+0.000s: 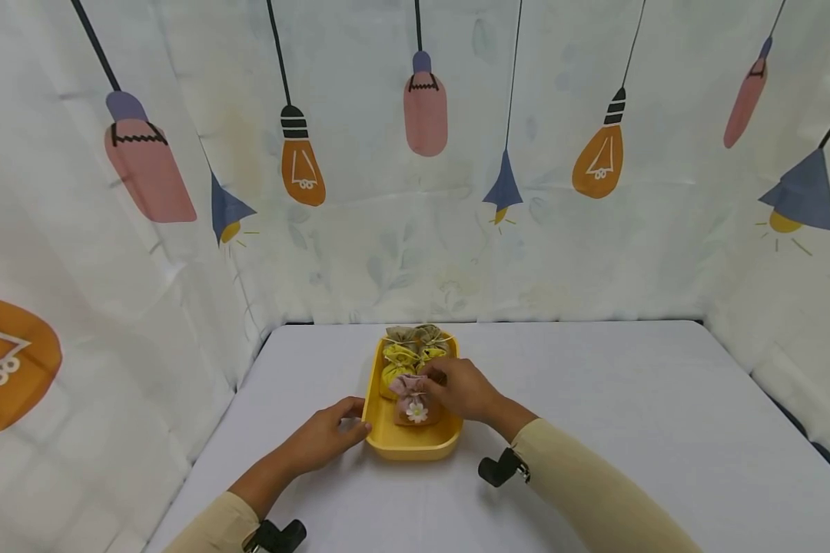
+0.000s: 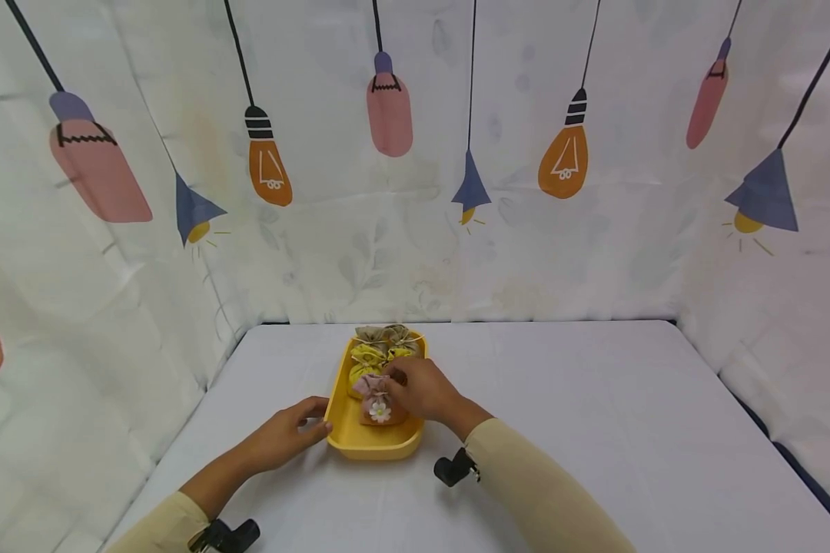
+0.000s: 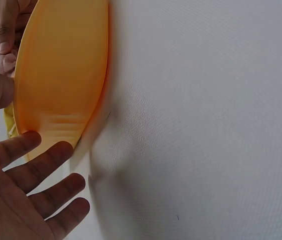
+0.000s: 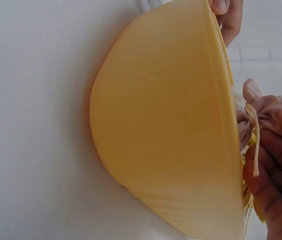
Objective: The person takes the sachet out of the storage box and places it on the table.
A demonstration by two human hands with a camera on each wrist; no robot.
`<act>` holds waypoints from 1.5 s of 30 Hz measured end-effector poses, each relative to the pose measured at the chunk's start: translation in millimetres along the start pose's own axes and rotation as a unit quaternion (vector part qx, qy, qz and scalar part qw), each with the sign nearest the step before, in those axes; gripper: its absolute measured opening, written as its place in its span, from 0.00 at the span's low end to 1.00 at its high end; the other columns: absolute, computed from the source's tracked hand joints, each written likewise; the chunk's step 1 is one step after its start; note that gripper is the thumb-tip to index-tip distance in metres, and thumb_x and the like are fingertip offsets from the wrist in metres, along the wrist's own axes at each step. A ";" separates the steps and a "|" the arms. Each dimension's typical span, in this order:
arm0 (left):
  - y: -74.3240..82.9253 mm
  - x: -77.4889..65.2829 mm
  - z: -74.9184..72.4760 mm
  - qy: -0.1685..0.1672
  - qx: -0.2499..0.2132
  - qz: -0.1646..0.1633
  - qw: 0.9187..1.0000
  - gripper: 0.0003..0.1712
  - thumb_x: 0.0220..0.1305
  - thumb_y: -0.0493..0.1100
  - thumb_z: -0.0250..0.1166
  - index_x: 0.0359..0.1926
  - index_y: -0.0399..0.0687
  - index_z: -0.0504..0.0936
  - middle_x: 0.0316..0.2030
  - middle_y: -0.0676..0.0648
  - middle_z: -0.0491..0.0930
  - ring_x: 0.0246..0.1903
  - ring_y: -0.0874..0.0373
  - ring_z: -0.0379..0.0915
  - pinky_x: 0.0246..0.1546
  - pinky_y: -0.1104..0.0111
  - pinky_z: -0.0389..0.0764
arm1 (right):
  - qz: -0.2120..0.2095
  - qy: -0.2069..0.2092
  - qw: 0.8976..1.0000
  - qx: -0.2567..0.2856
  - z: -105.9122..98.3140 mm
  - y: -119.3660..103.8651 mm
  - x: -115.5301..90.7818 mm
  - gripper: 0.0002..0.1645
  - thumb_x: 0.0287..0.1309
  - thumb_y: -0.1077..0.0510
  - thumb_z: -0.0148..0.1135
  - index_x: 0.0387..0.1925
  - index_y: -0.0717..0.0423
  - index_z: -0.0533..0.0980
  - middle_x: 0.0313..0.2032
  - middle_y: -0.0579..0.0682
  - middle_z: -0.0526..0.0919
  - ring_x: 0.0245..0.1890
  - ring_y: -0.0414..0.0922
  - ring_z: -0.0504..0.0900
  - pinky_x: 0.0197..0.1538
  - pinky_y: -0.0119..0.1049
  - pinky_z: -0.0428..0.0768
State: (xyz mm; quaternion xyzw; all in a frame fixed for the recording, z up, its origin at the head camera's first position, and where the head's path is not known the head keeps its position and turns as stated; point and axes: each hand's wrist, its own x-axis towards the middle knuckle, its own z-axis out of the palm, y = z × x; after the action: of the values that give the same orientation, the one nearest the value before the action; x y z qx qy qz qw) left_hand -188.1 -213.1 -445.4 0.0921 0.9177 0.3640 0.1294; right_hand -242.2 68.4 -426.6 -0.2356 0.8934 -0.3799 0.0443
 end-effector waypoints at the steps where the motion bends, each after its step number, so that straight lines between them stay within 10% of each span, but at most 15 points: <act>1: -0.1 0.0 0.1 0.000 0.000 0.001 1.000 0.28 0.71 0.59 0.65 0.67 0.55 0.75 0.60 0.52 0.79 0.66 0.44 0.68 0.65 0.39 0.66 | 0.001 0.002 1.000 0.003 -0.3 -0.1 -0.3 0.09 0.72 0.49 0.63 0.45 0.47 0.83 0.36 0.37 0.82 0.36 0.37 0.80 0.38 0.32 0.81; 45: -0.2 0.2 1.8 0.005 0.001 -0.005 1.000 0.28 0.71 0.58 0.65 0.66 0.54 0.75 0.59 0.51 0.80 0.65 0.45 0.69 0.64 0.40 0.68 | -0.035 0.093 0.995 0.003 -59.1 -17.2 -17.0 0.07 0.68 0.50 0.68 0.44 0.45 0.84 0.35 0.35 0.85 0.38 0.35 0.83 0.44 0.41 0.83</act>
State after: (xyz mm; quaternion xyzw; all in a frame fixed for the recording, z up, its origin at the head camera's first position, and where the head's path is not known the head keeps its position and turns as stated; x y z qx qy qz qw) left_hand -187.7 -212.0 -446.7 0.0859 0.9193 0.3628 0.1260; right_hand -235.8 104.6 -374.5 -0.2301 0.8840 -0.4036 -0.0511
